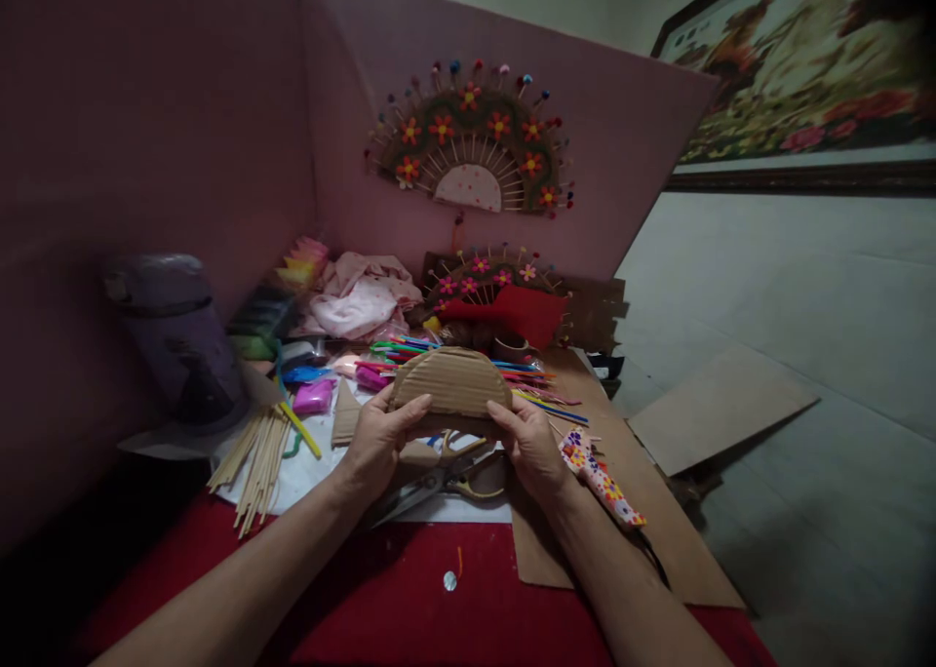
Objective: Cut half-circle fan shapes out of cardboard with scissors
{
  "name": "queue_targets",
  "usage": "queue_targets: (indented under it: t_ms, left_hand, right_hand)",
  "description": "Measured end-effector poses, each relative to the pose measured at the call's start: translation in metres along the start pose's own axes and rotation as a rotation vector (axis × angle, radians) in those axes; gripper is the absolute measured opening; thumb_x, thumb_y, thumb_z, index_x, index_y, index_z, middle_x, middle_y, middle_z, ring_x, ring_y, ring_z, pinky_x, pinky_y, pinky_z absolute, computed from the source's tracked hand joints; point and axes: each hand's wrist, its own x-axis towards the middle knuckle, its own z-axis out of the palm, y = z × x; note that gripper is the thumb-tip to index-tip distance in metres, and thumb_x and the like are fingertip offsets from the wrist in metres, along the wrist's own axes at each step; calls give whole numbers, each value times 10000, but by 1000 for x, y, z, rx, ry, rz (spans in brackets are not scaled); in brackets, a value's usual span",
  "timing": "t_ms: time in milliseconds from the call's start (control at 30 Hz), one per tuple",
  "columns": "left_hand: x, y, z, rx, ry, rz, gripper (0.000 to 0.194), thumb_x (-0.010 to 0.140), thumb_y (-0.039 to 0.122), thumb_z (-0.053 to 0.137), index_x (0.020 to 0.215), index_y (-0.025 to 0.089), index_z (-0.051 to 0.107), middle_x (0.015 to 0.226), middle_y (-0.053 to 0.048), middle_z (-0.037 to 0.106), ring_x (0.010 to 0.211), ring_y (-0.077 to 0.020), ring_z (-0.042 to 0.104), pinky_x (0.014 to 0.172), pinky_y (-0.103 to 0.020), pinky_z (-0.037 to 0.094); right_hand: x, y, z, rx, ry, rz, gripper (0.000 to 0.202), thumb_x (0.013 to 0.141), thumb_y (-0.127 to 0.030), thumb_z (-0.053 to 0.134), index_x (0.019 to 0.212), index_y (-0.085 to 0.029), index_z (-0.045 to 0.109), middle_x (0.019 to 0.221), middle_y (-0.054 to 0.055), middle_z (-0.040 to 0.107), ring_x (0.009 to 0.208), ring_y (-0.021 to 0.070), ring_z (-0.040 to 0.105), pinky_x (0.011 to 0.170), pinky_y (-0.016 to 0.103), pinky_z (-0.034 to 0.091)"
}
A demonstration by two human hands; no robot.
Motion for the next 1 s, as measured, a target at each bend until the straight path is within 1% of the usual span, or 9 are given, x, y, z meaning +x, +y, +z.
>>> queue_targets:
  t_ms: [67,100,167,233,333,467,600,833,1000]
  left_hand:
    - [-1,0,-1,-12,-20,-5,386,640,229,793,992,144,659,887,-52,720,743,-195,680,620,-295,589]
    - [-1,1,-1,-18,-31,-20,377,676,274,771,1010,142,656,890,-64,720,734,-202,683,603,-300,589]
    - [-1,1,-3,-27,-53,-68,367,770,377,678,1046,138,648,896,-88,721,713,-218,688,568,-322,592]
    - [1,2,-4,-38,-68,-111,364,839,406,582,1083,142,640,919,-101,721,718,-230,692,548,-344,595]
    - [2,2,-5,-69,-71,-129,304,872,328,537,1091,144,640,945,-103,721,756,-230,695,560,-357,604]
    - [3,3,-5,-87,-54,-119,258,884,271,512,1046,134,658,931,-103,723,777,-225,689,580,-363,608]
    - [3,4,-5,-85,-45,-125,251,894,257,489,1004,125,672,906,-113,727,778,-228,689,609,-368,609]
    - [3,5,-5,-100,-42,-122,251,900,234,474,1012,132,673,918,-106,729,760,-225,692,611,-385,609]
    - [4,4,-4,-95,-37,-128,264,897,277,492,1026,130,670,917,-112,728,759,-228,697,607,-383,609]
  right_hand:
    - [0,-2,0,0,-2,1,225,729,-307,721,929,-204,714,904,26,725,739,176,624,652,283,465]
    - [0,-3,0,-3,-1,3,228,725,-303,723,929,-201,714,897,26,724,725,168,619,638,272,461]
    - [0,-4,0,-10,3,6,237,717,-300,725,928,-191,713,882,26,721,690,151,603,606,252,448]
    - [-1,-5,0,-17,3,7,244,712,-303,726,924,-181,712,863,25,716,657,134,582,573,234,430]
    - [0,-4,-1,-27,5,-4,243,709,-301,730,918,-178,710,839,18,708,624,114,552,533,215,401]
    - [1,-3,-3,-44,-1,-14,253,711,-316,733,921,-177,706,849,23,703,625,115,547,545,217,407]
    - [2,-2,-5,-59,-2,-25,223,724,-315,730,896,-175,703,824,22,692,640,114,544,563,212,406]
    - [5,3,-11,-90,-7,-59,203,751,-320,720,892,-176,693,815,21,666,658,116,524,599,224,414]
    - [6,3,-13,-127,23,-62,200,738,-336,728,834,-164,694,712,-8,609,565,79,440,492,191,337]
